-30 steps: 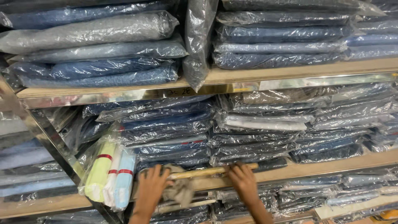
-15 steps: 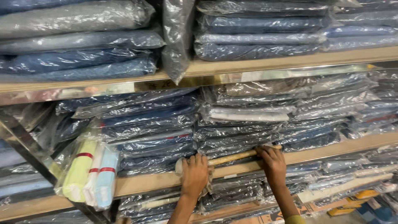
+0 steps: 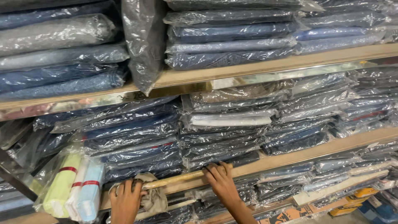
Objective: The person wipes the front edge of a metal shelf with a cloth wrapped around a wooden stick. They move the stick back and forth along the shelf edge, adjusting the cloth as needed, in a room filled with stacked packaged goods.
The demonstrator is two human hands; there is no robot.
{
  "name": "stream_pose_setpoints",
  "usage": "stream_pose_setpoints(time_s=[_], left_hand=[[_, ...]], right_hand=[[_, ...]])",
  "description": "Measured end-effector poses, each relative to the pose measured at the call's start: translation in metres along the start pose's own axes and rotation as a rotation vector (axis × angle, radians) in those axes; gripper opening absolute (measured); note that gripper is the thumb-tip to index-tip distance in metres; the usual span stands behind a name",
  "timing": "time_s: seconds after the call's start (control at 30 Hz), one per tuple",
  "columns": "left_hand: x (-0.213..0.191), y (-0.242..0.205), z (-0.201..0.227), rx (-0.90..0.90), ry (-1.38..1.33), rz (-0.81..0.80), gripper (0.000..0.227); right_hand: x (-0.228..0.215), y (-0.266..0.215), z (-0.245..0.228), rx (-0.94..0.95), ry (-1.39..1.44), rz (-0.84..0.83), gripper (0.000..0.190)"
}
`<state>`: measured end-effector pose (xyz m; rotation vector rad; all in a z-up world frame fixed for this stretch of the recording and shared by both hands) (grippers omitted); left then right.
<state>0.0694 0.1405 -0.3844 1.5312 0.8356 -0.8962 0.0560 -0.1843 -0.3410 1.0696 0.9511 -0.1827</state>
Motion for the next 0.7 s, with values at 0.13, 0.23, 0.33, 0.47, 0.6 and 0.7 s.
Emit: stream_pose_setpoints(time_s=[0.13,0.23,0.33,0.47,0.6,0.7], left_hand=[[0.016,0.008,0.041,0.029,-0.101,-0.067,0.051],[0.012,0.026,0.112,0.215,-0.299,0.028,0.045],[0.006,0.036,0.166,0.293,-0.283,0.152,0.039],[0.006,0.031,0.184,0.383,-0.162,0.28,0.04],[0.013,0.034,0.208,0.56,-0.114,0.268,0.042],[0.013,0.07,0.267,0.628,-0.242,0.226,0.043]], right_hand=[[0.001,-0.019,0.044,0.072,-0.044,-0.046,0.044],[-0.015,-0.053,0.101,0.204,-0.179,-0.063,0.048],[-0.036,-0.083,0.148,0.264,-0.233,-0.09,0.047],[-0.045,-0.08,0.167,0.172,-0.231,0.035,0.039],[-0.06,-0.067,0.192,0.293,-0.199,0.241,0.032],[-0.085,-0.083,0.222,0.423,-0.17,0.316,0.043]])
Point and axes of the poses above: each hand's wrist, its own y-axis towards the middle knuckle, its own x-axis out of the palm, z = x × y, the point moved 5 cm from there along y, towards the middle knuckle, and after that the axes turned 13 degrees about -z, right-handed, at the moved point
